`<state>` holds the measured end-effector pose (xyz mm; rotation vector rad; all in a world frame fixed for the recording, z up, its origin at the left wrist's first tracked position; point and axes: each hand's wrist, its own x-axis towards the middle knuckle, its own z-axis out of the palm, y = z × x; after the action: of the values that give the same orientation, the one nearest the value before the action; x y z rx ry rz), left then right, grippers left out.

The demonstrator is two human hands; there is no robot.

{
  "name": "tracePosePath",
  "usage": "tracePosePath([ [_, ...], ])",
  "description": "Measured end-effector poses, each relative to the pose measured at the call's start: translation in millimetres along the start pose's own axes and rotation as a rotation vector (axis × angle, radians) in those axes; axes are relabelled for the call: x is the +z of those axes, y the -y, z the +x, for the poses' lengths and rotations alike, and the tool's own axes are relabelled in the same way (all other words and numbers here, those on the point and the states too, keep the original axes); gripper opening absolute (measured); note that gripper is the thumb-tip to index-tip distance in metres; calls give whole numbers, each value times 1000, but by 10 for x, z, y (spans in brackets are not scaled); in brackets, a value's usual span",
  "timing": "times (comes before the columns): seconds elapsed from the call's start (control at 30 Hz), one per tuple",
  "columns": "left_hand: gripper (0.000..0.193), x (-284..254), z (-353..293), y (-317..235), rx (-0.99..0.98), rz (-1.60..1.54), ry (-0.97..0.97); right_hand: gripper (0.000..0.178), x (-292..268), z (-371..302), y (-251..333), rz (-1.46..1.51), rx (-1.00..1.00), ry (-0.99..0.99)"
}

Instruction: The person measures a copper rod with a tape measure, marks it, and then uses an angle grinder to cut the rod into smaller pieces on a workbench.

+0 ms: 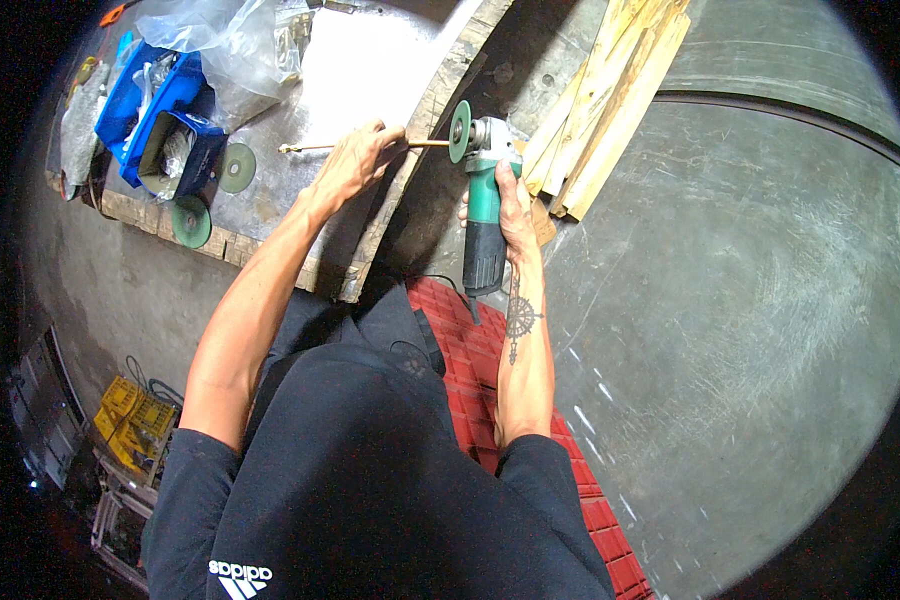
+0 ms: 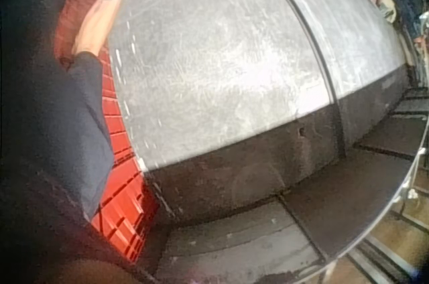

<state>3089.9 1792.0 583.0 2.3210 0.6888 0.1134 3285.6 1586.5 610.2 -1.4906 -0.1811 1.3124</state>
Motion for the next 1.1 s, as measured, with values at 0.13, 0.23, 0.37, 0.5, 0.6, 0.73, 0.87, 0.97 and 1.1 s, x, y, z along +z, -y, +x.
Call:
tracePosePath([
  [0.13,51,-9,-4,0,-7,14,20,80,-5,1,-14,2,7,-7],
  [0.23,48,-8,-4,9,0,1,10,80,5,-4,-12,-8,10,-23],
  [0.37,39,-12,-2,-5,17,-17,-10,81,-2,7,-3,-13,1,1],
  [0.5,53,-18,1,-5,-6,23,34,82,15,-1,-9,-7,8,-14],
  [0.6,53,-11,2,4,-15,1,38,81,21,-12,-22,-5,15,-34],
  [0.73,40,1,2,16,38,-40,-24,80,34,-35,-20,-6,7,-46],
  [0.87,40,23,0,39,51,-36,-49,80,33,-33,-10,-12,7,-34],
  [0.97,40,6,0,34,52,-25,-36,79,26,-29,-29,-23,-3,-41],
  [1.1,44,7,-5,29,42,-9,-40,79,33,-28,-12,-33,-8,-29],
])
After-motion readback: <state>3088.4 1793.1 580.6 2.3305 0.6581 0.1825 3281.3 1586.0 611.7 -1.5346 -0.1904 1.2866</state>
